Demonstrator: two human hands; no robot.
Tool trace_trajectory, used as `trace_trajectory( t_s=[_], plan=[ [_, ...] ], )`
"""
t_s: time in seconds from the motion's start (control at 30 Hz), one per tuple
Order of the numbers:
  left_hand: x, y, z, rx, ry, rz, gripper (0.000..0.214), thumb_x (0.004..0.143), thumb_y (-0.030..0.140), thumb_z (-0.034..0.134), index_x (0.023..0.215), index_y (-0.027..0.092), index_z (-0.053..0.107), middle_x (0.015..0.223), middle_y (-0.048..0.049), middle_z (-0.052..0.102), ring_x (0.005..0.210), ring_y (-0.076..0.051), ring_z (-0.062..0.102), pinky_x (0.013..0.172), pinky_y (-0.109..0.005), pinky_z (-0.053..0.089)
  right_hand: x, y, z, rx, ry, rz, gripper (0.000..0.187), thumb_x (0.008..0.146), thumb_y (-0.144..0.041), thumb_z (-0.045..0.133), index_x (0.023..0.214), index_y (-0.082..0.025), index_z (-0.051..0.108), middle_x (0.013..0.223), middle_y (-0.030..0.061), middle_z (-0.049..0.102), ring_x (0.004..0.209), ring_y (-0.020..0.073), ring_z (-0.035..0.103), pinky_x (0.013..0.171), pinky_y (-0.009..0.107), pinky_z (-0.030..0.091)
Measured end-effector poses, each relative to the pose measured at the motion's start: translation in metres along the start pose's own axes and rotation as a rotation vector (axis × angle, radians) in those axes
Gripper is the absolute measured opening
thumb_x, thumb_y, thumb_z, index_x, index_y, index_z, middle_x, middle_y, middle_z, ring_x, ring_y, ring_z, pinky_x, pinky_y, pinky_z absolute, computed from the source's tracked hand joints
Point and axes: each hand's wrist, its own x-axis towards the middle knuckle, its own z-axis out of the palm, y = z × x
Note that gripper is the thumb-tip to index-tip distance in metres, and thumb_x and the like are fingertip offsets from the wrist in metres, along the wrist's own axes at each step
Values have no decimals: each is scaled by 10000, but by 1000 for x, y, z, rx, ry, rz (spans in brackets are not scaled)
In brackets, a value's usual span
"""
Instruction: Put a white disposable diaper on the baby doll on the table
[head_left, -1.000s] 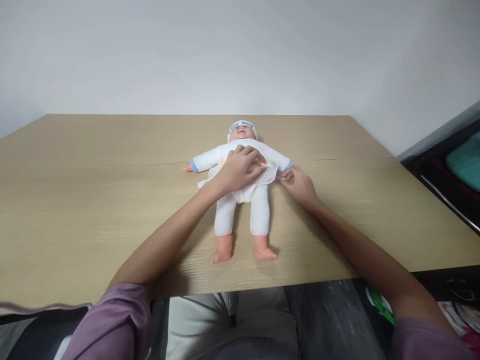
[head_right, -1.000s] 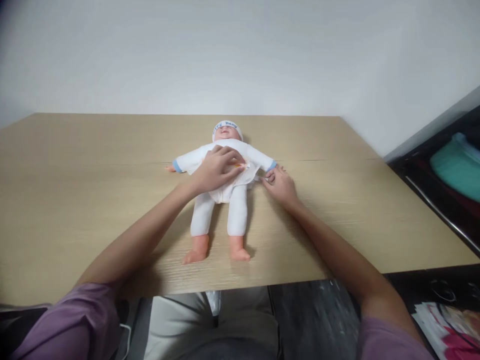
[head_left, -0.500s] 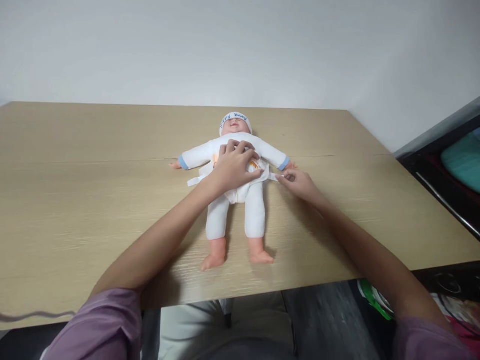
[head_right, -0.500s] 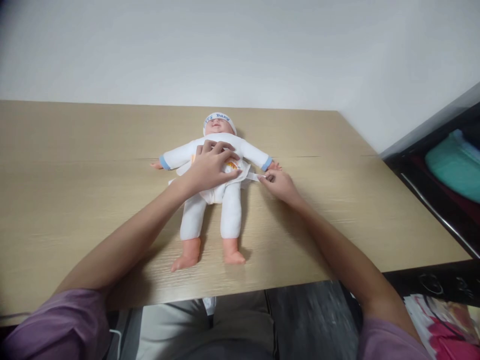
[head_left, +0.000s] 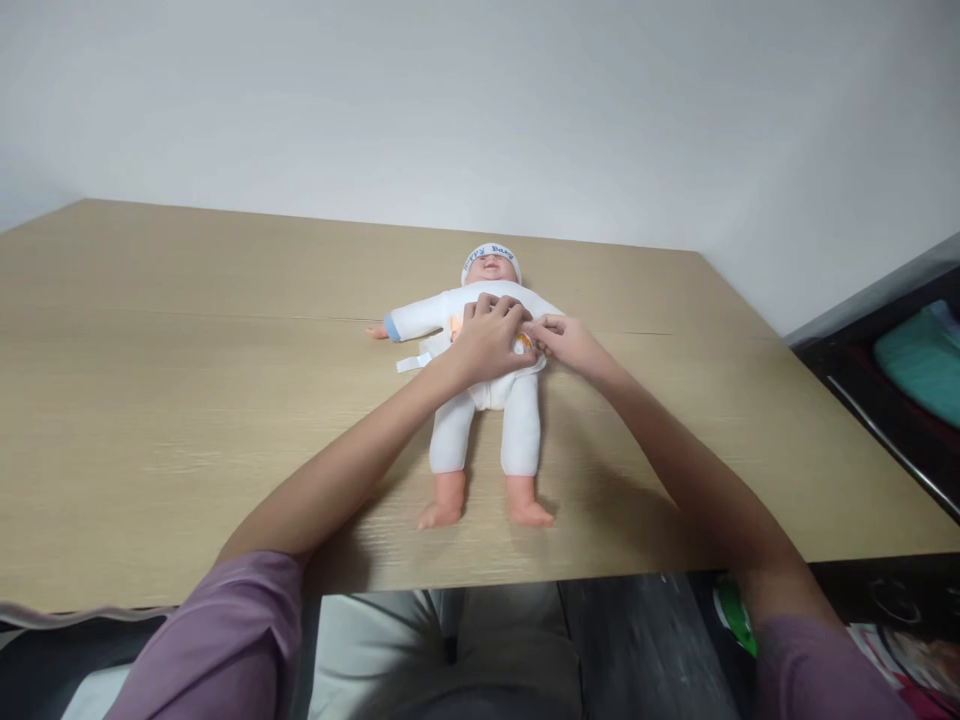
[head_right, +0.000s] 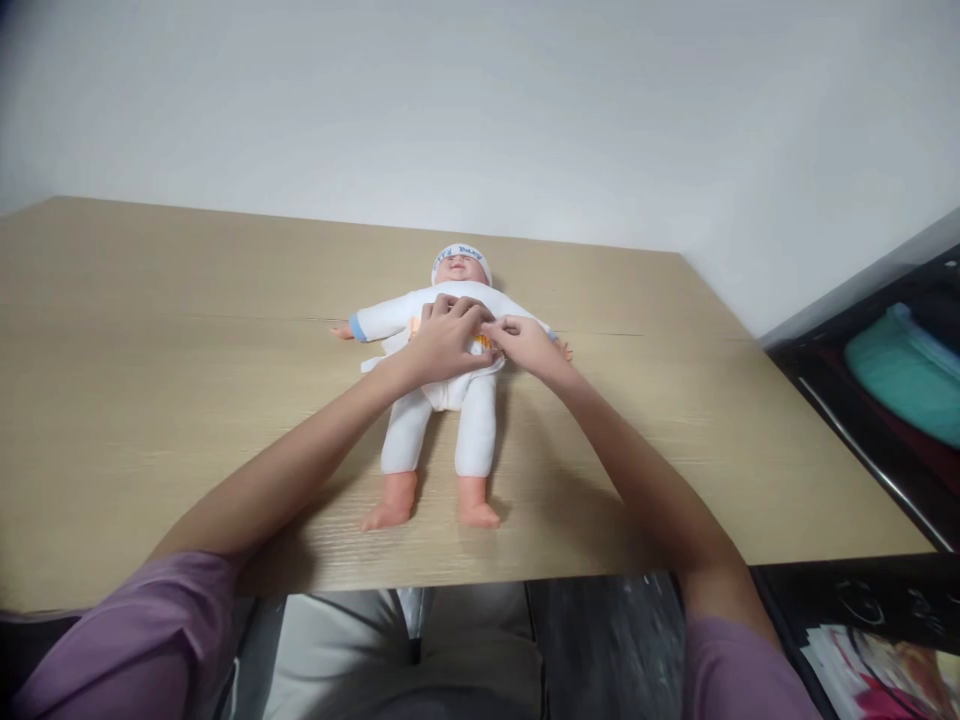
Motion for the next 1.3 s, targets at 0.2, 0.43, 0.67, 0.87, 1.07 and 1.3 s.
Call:
trace_trajectory(
  t_s=[0.2,0.43,0.67,0.87,1.07,1.3],
  plan=[
    [1,-10,-15,-176,-110,-57,616,828,461,814,1378,247,638,1449,-119,685,1370,-445,500,1138,-622,437,0,0,22,-135,121,-126,491,922,-730,701,895,-244,640,890,39,692,810,210,634,768,349,551],
    [1,-41,-40,-669,-223,95,719,857,401,820,1534,303,597,1628,-99,599,1491,-331,571,1173,-462,530,-51,7,29,-299,184,-486,417,1148,-504,446,1398,-276,689,1494,129,697,1446,313,620,1246,536,492],
    [-37,-59,-23,-690,169,-3,412,1002,449,688,1358,245,647,1480,-118,675,1334,-269,643,1174,-443,514,-57,30,21,-471,21,-610,630,1159,-492,364,1754,-295,421,1784,79,485,1660,320,437,1372,597,344],
    [-107,-107,-20,-319,238,-117,363,1064,562,575,1229,245,637,1297,-128,704,1232,-300,614,1153,-480,482,-60,28,21,-479,41,-600,618,1154,-502,361,1735,-308,445,1767,70,509,1625,341,476,1346,597,372],
    [-123,-123,-21,-79,120,-362,359,958,595,632,961,244,560,1093,-150,679,1148,-374,579,1100,-562,470,-47,-14,35,-490,261,-516,433,1128,-495,473,1408,-253,699,1282,152,759,1219,370,681,1141,567,505],
    [-116,-127,-12,-172,111,-445,334,869,520,702,768,259,520,903,-109,693,994,-353,629,988,-529,500,3,-72,75,-736,-9,-501,248,1054,-462,671,1122,-239,756,1038,99,740,1048,329,663,922,446,498]
  ],
)
